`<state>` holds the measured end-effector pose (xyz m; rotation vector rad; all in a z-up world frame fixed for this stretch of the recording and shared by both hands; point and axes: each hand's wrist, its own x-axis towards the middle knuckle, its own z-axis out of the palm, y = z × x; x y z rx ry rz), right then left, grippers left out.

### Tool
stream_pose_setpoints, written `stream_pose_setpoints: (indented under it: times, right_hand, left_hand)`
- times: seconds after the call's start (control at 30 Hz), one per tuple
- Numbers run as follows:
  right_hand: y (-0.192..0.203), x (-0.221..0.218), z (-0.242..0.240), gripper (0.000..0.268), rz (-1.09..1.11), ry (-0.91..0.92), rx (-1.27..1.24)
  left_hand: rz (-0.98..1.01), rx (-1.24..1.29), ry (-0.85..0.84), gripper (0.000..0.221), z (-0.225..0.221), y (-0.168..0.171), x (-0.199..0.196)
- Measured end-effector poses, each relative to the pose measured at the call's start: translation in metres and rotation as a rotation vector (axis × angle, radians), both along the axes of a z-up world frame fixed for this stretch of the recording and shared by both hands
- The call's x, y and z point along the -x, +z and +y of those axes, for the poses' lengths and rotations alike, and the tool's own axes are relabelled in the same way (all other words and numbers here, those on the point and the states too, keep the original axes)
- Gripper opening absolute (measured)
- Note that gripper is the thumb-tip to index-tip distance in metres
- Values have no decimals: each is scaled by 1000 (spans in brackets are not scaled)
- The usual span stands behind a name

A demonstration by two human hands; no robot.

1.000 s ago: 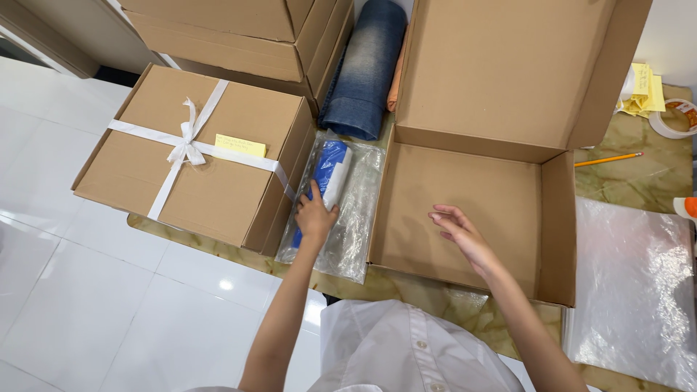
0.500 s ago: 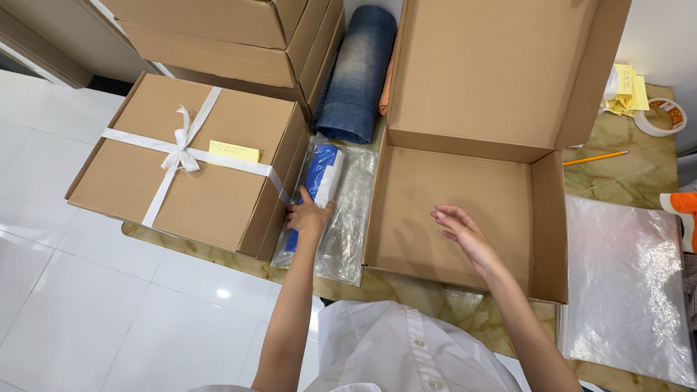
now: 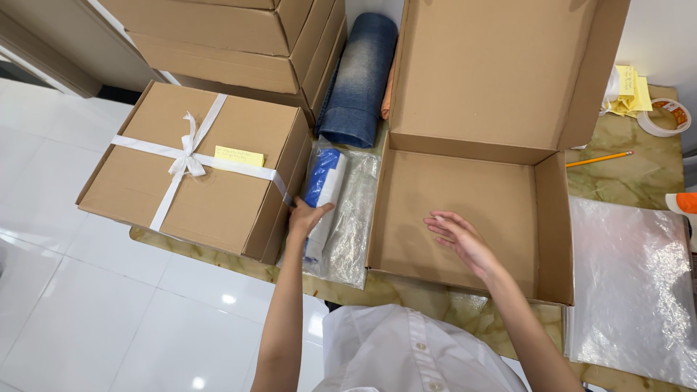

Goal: Packing a wrapped item into a cardboard box and tying a decorative white ribbon around it

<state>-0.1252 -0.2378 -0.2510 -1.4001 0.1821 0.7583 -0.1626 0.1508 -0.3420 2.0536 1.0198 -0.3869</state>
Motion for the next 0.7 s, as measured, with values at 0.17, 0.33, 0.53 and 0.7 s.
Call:
stream_pose_setpoints:
  times: [0.17,0.33,0.53,0.7]
  right_hand:
    - [-31,1,-20,45,79,-111,-94]
    - [-46,-9,-32,38,131,-188,-193]
    - [-58,-20,-58,33,126,-258,-180]
    - [-56,-28,-47,34,147,-240,-275]
  left_hand:
    - [25,1,-51,125,-12,25,3]
    - [-22,-84,-93,108,4,8,-5]
    - [-66,-277,-188,98,-47,167,-3]
    - [-238,-141,-297,95,-73,274,-5]
